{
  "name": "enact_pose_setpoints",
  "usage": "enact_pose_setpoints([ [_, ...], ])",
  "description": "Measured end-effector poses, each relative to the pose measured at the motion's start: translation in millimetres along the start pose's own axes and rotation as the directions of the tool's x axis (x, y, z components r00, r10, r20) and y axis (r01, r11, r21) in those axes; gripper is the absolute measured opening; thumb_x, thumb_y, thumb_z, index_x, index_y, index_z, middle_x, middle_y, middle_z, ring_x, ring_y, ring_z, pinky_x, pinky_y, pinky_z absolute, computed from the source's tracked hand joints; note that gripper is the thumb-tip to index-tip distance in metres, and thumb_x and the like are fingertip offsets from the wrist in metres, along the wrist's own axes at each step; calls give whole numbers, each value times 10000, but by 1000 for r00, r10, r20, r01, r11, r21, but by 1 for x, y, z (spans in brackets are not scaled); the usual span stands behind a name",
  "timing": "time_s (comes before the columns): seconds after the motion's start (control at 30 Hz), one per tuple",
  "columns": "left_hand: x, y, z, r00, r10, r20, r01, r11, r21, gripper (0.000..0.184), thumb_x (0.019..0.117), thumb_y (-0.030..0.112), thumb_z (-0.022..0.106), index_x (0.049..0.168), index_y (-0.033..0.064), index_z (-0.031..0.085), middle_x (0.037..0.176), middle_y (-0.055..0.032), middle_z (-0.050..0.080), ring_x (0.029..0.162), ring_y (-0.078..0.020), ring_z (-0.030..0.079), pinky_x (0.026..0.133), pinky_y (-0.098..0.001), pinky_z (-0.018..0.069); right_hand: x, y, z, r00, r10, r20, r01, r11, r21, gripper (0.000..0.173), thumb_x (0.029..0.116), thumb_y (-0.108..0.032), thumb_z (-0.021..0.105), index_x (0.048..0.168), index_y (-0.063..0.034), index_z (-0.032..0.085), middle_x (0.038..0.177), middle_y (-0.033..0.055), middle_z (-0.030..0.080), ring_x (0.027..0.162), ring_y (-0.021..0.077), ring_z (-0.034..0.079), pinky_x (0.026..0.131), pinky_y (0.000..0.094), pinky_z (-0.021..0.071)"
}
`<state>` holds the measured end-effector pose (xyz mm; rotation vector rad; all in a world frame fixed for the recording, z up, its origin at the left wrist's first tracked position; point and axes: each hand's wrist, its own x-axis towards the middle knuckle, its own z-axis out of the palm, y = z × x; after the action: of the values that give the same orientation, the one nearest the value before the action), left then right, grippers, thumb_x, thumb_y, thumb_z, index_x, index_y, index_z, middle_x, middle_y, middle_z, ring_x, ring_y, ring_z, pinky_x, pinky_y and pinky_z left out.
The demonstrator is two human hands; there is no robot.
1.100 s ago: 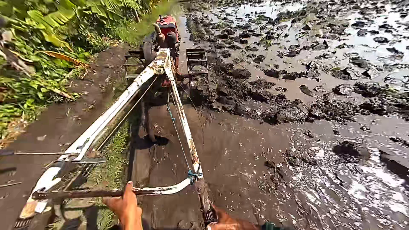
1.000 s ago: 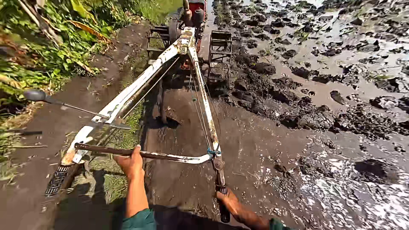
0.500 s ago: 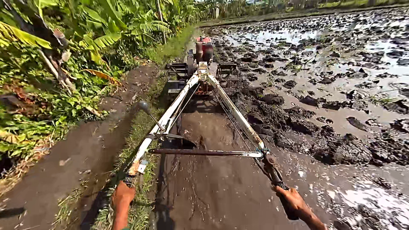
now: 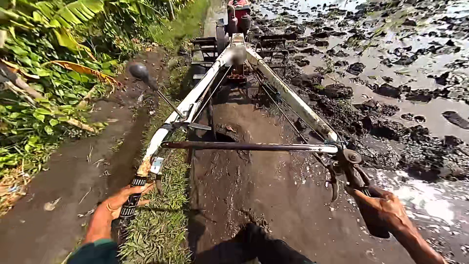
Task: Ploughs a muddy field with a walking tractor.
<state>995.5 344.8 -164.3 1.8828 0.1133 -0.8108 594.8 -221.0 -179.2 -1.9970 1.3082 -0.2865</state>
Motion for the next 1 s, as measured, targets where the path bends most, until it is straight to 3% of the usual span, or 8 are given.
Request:
enact_pose_setpoints([
  [0.07, 46, 11, -10, 997, 20, 73, -7, 985, -175, 804, 675, 383, 743, 1375, 70, 499, 1349, -102, 645, 1232, -237, 639, 938, -445, 581, 26, -39, 13, 999, 37, -14, -38, 997, -60, 339, 913, -200, 756, 1038, 104, 671, 936, 289, 641, 831, 357, 600, 811, 602, 456],
  [0.13, 91, 45, -13, 994, 46, 103, -24, 977, -210, 957, 497, 478, 890, 1302, 75, 566, 1225, -94, 702, 1136, -242, 693, 888, -436, 609, 64, -79, 29, 997, 60, -58, -64, 995, -81, 369, 921, -211, 748, 1071, 117, 668, 1000, 320, 642, 894, 381, 609, 868, 609, 452],
  [0.23, 126, 89, 4, 986, -32, 162, 51, 993, -109, 377, 755, 313, 647, 1087, 135, 647, 928, -6, 749, 854, -138, 740, 723, -297, 626, 113, -93, 43, 988, 75, -131, -91, 988, -123, 420, 904, -295, 781, 1059, 86, 699, 1010, 325, 660, 937, 434, 621, 890, 654, 437],
  [0.33, 148, 141, 37, 991, -94, -91, 100, 993, 61, 159, 1041, 102, 450, 1129, 38, 565, 831, -13, 678, 721, -110, 682, 663, -265, 586, 162, -110, 52, 987, 71, -146, -97, 978, -183, 469, 906, -395, 768, 1088, 35, 722, 1086, 335, 665, 1065, 504, 607, 949, 715, 394],
  [0.5, 218, 213, 54, 979, -7, -203, 59, 967, 250, 181, 1034, 159, 561, 1088, -8, 601, 736, -19, 638, 583, -89, 613, 565, -255, 541, 239, -165, 69, 985, 32, -168, -68, 975, -211, 479, 924, -434, 747, 1073, 20, 729, 1044, 332, 679, 1046, 525, 624, 920, 725, 405],
  [0.67, 295, 278, 65, 957, 81, -279, 32, 925, 379, 408, 1011, 276, 656, 1230, -65, 598, 899, -134, 638, 700, -186, 600, 721, -407, 540, 330, -208, 79, 979, -23, -202, -26, 971, -237, 566, 914, -553, 707, 1098, -18, 733, 1048, 311, 693, 1051, 507, 642, 907, 726, 426],
  [0.83, 317, 351, 154, 998, 11, -56, -2, 987, 158, 163, 1050, 123, 499, 1121, -1, 579, 815, -51, 660, 650, -128, 641, 597, -291, 559, 444, -231, 37, 956, 96, -277, -181, 936, -302, 722, 965, -663, 539, 1400, -88, 577, 1244, 321, 636, 1192, 515, 590, 962, 715, 414],
  [1.0, 380, 377, 212, 999, 17, -35, -14, 997, 77, 191, 946, 59, 616, 1107, -36, 575, 811, -42, 604, 674, -105, 610, 667, -291, 551, 552, -219, 44, 937, 79, -339, -205, 913, -353, 680, 990, -596, 555, 1387, -43, 562, 1178, 367, 637, 1130, 565, 603, 906, 748, 429],
])
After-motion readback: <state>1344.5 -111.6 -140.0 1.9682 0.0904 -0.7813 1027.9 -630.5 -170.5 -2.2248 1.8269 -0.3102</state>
